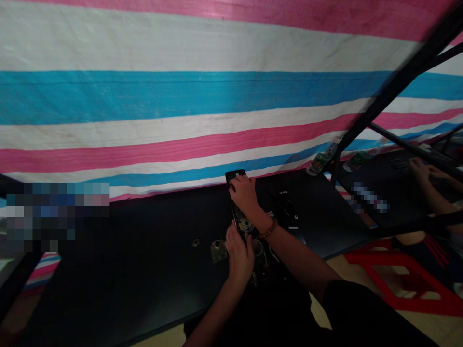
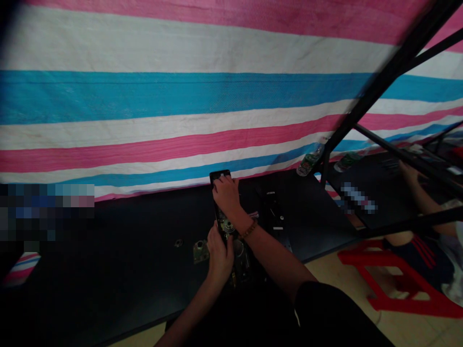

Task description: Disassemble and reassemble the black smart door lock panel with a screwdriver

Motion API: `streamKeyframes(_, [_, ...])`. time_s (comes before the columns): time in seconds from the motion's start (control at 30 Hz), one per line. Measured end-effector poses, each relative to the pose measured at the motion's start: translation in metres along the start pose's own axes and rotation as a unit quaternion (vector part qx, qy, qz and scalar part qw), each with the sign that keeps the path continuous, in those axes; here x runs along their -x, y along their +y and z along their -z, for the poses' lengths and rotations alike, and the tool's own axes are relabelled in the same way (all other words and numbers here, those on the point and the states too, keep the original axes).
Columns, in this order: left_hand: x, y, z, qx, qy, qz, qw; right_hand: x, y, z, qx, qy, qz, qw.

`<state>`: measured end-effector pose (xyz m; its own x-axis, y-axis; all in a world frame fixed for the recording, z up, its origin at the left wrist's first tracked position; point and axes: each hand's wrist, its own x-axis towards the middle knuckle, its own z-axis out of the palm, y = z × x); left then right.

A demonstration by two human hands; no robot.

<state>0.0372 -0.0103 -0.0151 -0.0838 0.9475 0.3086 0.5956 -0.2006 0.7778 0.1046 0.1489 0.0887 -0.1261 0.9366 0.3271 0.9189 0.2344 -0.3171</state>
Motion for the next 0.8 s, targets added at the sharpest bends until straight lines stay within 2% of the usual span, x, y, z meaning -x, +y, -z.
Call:
streamKeyframes(0.2, [-0.001, -0.001, 0.0, -0.022, 0.001, -0.017, 1.0, 0.001, 0.005, 0.002, 0.008, -0.001, 0.01, 1.0])
streamKeyframes(0.4, [-0.001, 0.001, 0.0, -0.024, 0.009, -0.014, 1.0, -0.002, 0.022, 0.012, -0.043, -0.063, 0.016, 0.997])
streamKeyframes(0.5, [-0.001, 0.0, 0.0, -0.023, 0.009, -0.02, 0.999, -0.009, 0.031, 0.016, -0.056, -0.064, 0.016, 0.996])
streamKeyframes(0.8, [0.0, -0.001, 0.0, -0.021, 0.004, -0.012, 1.0, -0.029, 0.036, 0.017, -0.022, -0.097, 0.117, 0.988])
